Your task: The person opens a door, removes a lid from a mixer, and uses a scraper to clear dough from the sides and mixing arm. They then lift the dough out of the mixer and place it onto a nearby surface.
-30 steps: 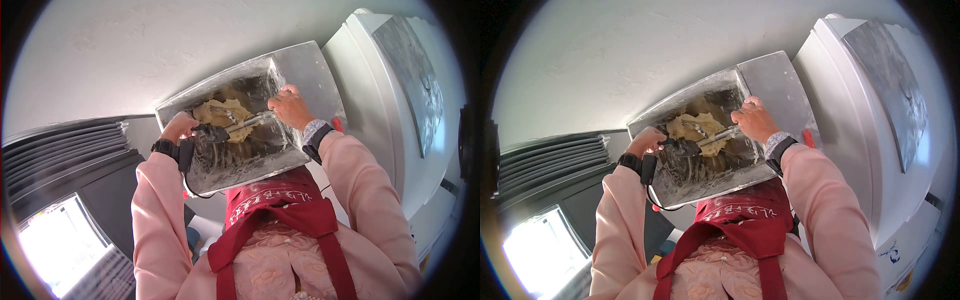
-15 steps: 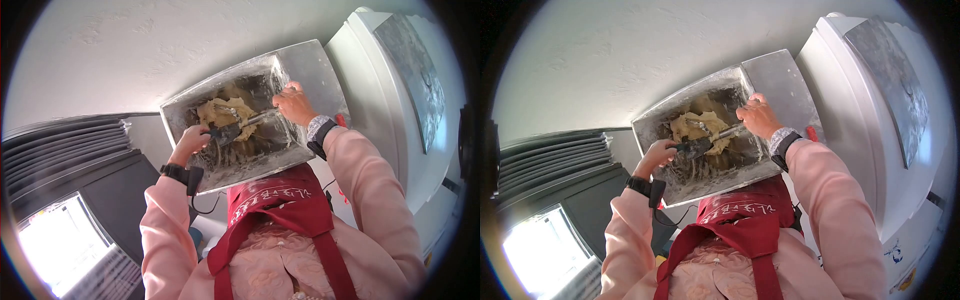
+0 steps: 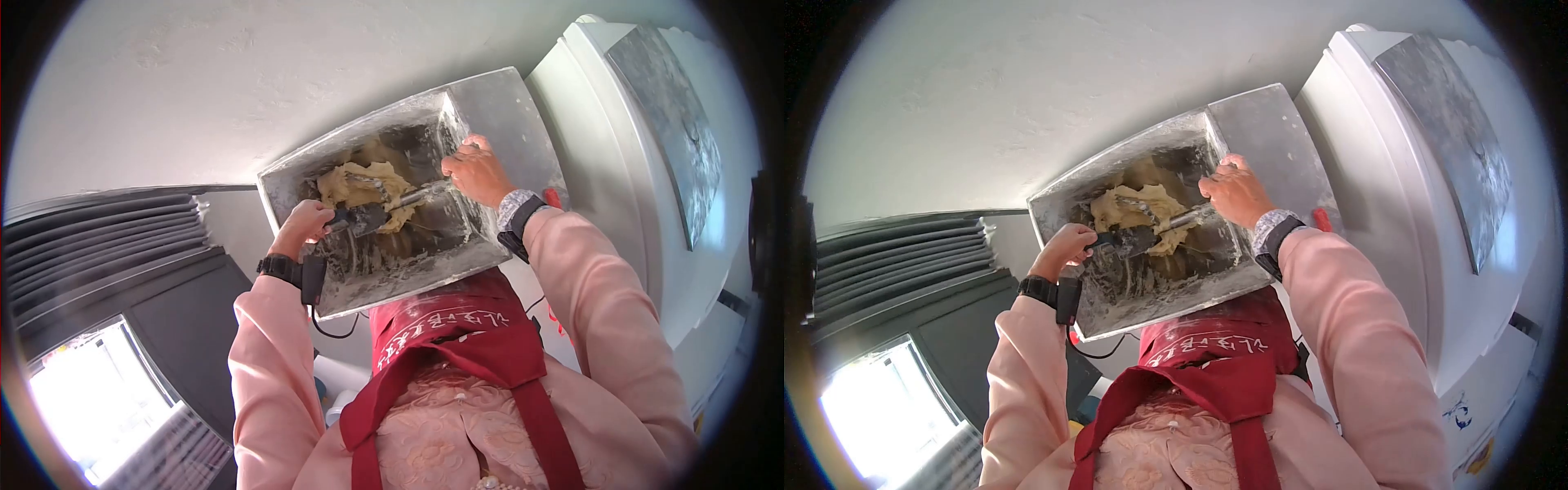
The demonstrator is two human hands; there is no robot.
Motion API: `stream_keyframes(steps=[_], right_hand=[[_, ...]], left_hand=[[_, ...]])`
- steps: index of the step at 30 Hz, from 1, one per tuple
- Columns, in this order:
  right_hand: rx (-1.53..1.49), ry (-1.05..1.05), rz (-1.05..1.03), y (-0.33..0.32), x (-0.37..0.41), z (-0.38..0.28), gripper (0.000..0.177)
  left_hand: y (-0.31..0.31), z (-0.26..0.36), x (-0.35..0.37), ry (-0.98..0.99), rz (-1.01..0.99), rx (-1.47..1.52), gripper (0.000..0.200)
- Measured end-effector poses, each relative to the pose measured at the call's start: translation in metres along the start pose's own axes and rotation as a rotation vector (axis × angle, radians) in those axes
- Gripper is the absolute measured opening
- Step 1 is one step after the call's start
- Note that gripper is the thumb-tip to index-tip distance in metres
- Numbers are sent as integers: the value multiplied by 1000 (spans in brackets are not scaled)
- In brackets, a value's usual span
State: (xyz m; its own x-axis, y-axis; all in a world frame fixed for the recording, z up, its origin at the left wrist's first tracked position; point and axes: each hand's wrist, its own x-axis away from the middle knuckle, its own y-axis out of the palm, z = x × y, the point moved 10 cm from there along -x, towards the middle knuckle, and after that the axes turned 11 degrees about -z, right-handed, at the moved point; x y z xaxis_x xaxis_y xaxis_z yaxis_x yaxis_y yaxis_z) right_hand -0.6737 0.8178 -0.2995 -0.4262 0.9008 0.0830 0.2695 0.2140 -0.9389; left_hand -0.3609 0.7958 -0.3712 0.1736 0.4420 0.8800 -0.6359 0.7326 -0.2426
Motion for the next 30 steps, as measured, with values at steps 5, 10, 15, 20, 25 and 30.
stream_keyframes(steps=[5, 10, 15, 20, 25, 30], right_hand=[[-1, -25, 27, -3, 1, -1, 8], [-32, -16, 24, -5, 2, 0, 10], [-44, -7, 21, -3, 2, 3, 10], [-47, -5, 14, -2, 1, 2, 10], [-33, 3, 6, -1, 1, 2, 10], [-18, 0, 15, -5, 2, 1, 9]], left_hand=[[-13, 8, 10, 9, -1, -161, 22], [1, -37, 34, -47, 89, -49, 26], [37, -57, 49, -20, 133, 194, 36], [69, -66, 37, -67, 35, 507, 46], [69, -53, 34, 93, 201, 222, 39], [38, -80, 33, 193, 433, -137, 37]])
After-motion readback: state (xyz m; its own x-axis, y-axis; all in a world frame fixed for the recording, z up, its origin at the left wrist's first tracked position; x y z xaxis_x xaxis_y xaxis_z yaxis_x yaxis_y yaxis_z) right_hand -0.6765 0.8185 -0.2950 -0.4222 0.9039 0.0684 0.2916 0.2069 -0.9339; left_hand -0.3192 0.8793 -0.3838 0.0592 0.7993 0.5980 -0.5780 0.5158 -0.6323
